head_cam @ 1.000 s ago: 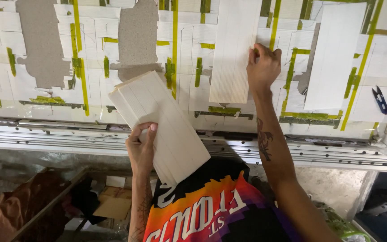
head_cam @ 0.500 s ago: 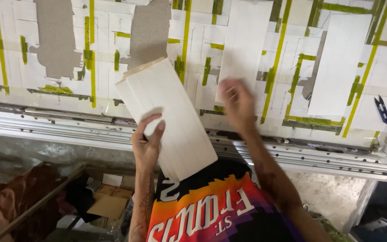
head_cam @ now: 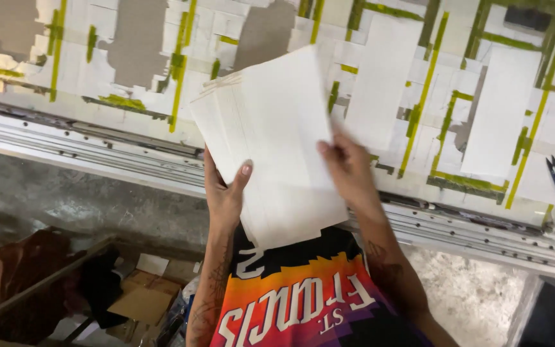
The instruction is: Cutting strips of white stabilizer material into smaller rectangular pieces using scissors and then gathering them into a stack.
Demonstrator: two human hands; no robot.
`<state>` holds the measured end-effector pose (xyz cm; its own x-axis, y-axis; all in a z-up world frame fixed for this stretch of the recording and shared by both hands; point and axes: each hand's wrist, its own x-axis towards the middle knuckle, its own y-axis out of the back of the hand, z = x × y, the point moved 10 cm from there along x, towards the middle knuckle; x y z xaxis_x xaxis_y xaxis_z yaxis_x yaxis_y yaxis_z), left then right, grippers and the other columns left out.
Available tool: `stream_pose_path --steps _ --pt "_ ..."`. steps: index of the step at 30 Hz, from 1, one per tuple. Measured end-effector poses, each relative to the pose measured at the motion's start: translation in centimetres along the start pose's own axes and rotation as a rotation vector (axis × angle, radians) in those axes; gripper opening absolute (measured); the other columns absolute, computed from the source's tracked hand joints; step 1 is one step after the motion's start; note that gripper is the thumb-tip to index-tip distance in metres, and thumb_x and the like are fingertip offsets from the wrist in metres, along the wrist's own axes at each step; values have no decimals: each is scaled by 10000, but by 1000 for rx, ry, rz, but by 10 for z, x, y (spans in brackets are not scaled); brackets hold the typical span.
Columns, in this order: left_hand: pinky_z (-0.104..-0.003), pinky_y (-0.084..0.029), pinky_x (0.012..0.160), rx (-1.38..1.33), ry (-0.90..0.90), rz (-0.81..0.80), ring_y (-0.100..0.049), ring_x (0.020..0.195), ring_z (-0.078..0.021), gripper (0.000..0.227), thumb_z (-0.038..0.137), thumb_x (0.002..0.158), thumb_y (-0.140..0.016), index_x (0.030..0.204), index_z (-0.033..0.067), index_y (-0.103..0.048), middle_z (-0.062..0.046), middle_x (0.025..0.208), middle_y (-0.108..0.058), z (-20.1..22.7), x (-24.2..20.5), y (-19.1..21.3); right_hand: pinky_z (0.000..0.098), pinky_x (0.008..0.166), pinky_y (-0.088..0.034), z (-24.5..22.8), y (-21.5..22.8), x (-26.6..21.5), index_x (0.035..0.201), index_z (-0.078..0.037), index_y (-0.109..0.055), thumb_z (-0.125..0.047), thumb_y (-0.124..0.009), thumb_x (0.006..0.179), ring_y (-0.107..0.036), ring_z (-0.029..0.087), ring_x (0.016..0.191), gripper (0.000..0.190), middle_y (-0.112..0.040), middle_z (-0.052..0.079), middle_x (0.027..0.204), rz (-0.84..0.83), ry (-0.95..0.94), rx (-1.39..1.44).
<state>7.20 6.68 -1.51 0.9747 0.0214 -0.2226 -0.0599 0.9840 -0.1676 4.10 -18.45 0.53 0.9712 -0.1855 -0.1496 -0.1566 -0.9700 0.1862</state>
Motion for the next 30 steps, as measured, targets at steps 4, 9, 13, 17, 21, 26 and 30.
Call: stream_pose_path --steps 4,9,13,17,21,26,30 --pt "-443 -612 868 -6 -81 36 -639 1077 -254 1011 105 898 -780 1637 138 -91 -252 1350 -591 32 0 47 236 747 -437 -39 34 3 1354 -46 -481 127 -583 978 -456 138 770 426 -475 11 905 255 218 -323" --pt "-386 -618 816 -64 -154 10 -649 1018 -219 1117 72 827 -847 1646 168 -94 -228 1334 -616 42 18 122 304 672 -470 -57 -86 5 1035 -125 -724 -4 -664 976 -544 188 694 148 -661 52 927 131 197 -480" --pt "-419 -626 879 -51 -172 -67 -678 1090 -272 1126 76 850 -827 1647 206 -42 -264 1343 -616 56 40 176 223 567 -420 -46 -184 7 848 -144 -746 -258 -915 780 -436 78 574 215 -573 -30 644 153 -121 -236" --pt "-395 -609 881 43 -195 -41 -681 1045 -245 859 67 878 -799 1500 196 -221 -220 1254 -647 66 49 242 175 502 -380 -41 -231 -3 754 -138 -725 -239 -841 895 -418 24 530 208 -517 -59 540 182 -202 -108" --pt "-364 -581 871 176 -258 -12 -689 965 -193 487 55 891 -785 1282 167 -518 -151 1114 -698 82 63 283 201 546 -382 -76 -229 -15 781 -113 -647 -131 -783 961 -440 66 590 226 -502 -25 606 324 -32 -94" --pt "-328 -533 840 342 -351 37 -627 829 -113 187 69 976 -695 1106 147 -806 -59 922 -715 116 76 301 425 915 -550 -122 -208 -27 1553 57 -363 32 -610 1040 -634 263 1002 570 -649 261 1100 325 363 -37" --pt "-329 -544 822 277 -335 -66 -640 770 -146 189 66 984 -657 1061 151 -806 -54 837 -711 121 77 276 476 959 -538 -116 -241 -23 1485 51 -459 25 -623 994 -622 278 1101 518 -651 278 1190 293 371 1"
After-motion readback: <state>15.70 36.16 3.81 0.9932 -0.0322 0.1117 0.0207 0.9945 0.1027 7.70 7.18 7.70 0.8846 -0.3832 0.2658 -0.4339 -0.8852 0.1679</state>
